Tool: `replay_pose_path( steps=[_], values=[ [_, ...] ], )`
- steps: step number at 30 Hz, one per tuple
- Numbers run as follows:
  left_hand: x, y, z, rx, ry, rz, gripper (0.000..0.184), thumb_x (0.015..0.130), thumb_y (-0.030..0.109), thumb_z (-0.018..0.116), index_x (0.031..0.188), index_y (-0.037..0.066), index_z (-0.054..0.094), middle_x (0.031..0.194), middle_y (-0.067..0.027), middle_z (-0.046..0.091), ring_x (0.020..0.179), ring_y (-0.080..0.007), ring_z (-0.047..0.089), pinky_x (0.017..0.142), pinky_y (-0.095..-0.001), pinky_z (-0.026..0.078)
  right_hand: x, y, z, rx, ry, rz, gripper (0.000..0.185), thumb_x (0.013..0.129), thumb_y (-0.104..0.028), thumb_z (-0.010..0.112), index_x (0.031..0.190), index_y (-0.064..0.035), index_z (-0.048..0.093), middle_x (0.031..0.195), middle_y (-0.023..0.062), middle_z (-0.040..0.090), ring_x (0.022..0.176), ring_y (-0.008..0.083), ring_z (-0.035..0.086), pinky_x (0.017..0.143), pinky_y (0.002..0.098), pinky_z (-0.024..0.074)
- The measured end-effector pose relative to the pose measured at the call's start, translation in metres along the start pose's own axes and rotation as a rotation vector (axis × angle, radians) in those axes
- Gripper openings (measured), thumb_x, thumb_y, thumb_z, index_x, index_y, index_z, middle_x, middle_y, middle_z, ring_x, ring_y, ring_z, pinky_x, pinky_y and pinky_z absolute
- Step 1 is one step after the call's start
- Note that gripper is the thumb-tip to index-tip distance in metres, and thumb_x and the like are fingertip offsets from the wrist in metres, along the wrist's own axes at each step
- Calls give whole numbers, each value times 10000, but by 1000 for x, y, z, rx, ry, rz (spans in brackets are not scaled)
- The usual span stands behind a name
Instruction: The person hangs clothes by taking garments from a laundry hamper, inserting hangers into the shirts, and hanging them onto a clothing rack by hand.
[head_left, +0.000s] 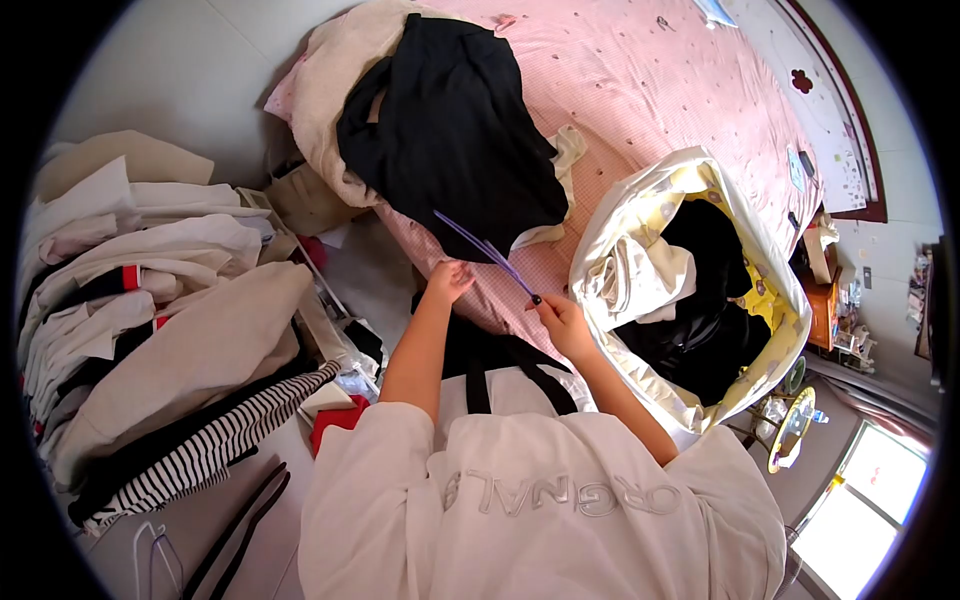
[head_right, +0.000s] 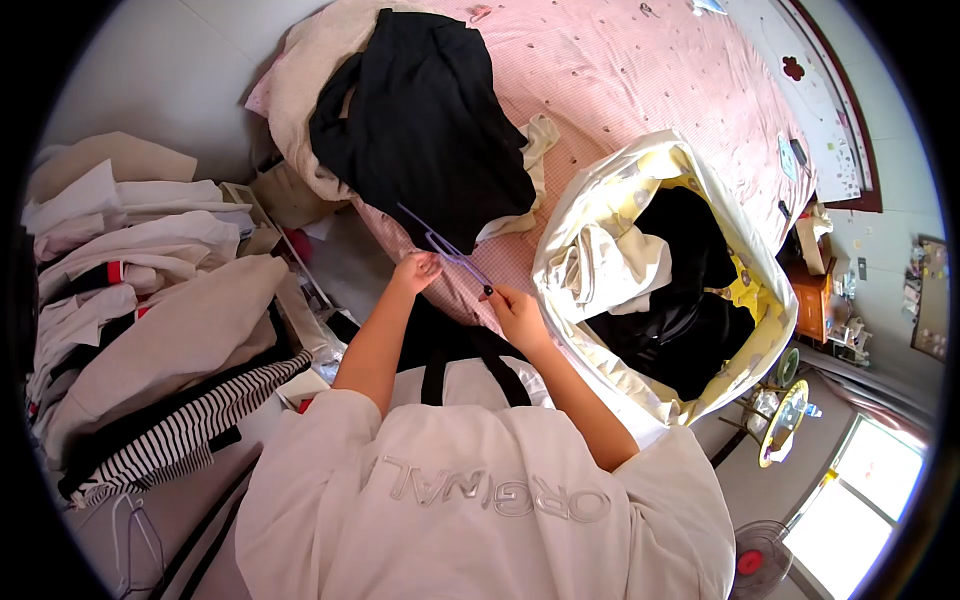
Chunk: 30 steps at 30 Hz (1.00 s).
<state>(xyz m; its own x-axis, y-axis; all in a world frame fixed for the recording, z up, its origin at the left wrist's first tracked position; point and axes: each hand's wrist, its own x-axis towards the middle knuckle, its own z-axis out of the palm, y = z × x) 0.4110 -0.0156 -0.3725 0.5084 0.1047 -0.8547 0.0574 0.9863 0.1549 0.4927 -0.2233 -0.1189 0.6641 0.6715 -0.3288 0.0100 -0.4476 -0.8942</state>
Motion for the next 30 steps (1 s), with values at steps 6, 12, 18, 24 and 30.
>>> replay_pose_path(
  steps=[6, 12, 18, 24, 30],
  values=[
    [-13, 9, 16, 658, 126, 583, 349, 769, 70, 591, 1116, 89, 565, 859, -65, 601, 760, -210, 577, 736, -331, 463, -1, -2, -7, -27, -9, 3, 178, 885, -100, 452, 858, -5, 599, 580, -31, 425, 530, 47, 347, 480, 224, 301],
    [-37, 31, 32, 1272, 365, 1211, 138, 750, 132, 629, 857, 49, 652, 760, -109, 565, 649, -266, 572, 621, -333, 465, -11, -2, -11, -14, -44, 87, 162, 866, -107, 488, 864, 3, 607, 627, 81, 526, 560, 116, 446, 536, 264, 383],
    [-52, 67, 68, 1409, 447, 1470, 176, 800, 209, 592, 780, 41, 542, 769, -143, 553, 755, -354, 522, 686, -408, 423, -26, -4, -23, 23, -22, 68, 144, 865, -80, 491, 880, 10, 604, 703, 96, 573, 639, 134, 503, 610, 262, 416],
    [-58, 95, 91, 1438, 349, 1188, 243, 835, 282, 564, 794, 48, 515, 749, -163, 595, 692, -353, 564, 593, -414, 433, -38, -13, -33, -67, 16, 96, 149, 861, -92, 498, 897, 11, 600, 722, 115, 588, 635, 171, 523, 621, 278, 429],
    [-53, 113, 87, 1304, -91, 1056, 69, 804, 95, 567, 855, 55, 543, 701, -88, 570, 641, -186, 550, 618, -289, 442, -33, -34, -26, -189, 129, 46, 163, 840, -117, 515, 900, 2, 608, 725, 183, 601, 636, 307, 574, 599, 346, 447]
  ],
)
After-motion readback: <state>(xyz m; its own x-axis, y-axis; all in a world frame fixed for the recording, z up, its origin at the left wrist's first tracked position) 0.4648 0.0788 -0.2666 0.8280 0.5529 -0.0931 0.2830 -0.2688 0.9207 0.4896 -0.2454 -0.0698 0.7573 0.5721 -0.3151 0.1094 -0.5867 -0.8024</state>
